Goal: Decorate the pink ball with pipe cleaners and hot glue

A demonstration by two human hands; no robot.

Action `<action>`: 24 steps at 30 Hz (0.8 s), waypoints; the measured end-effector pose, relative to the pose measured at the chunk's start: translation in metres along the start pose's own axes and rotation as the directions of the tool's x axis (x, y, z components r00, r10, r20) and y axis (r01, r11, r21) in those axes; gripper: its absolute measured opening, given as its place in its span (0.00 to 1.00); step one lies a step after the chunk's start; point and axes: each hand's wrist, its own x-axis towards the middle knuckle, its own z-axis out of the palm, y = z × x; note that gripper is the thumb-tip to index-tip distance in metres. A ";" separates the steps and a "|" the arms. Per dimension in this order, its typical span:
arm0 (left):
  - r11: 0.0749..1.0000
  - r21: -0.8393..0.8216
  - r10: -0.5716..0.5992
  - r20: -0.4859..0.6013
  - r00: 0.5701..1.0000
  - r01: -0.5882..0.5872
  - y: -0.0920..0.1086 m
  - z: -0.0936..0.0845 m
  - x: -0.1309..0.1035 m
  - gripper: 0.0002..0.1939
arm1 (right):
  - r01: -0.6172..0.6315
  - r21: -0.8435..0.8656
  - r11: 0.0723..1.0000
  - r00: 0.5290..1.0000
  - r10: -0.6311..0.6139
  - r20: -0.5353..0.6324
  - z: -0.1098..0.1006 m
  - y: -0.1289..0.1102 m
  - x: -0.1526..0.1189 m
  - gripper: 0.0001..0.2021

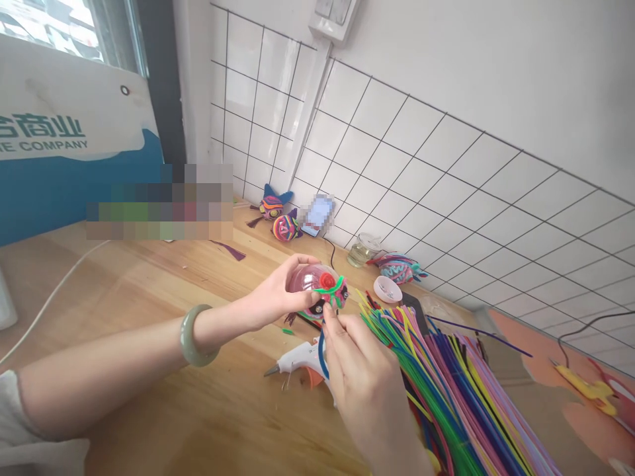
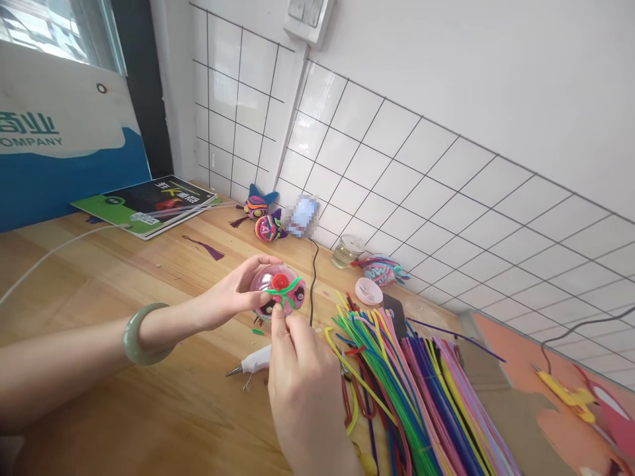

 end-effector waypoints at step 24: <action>0.970 -0.138 -0.199 0.031 0.979 0.202 0.014 0.002 -0.002 0.23 | -0.023 0.108 0.994 0.999 0.028 -0.045 -0.007 0.009 0.002 0.14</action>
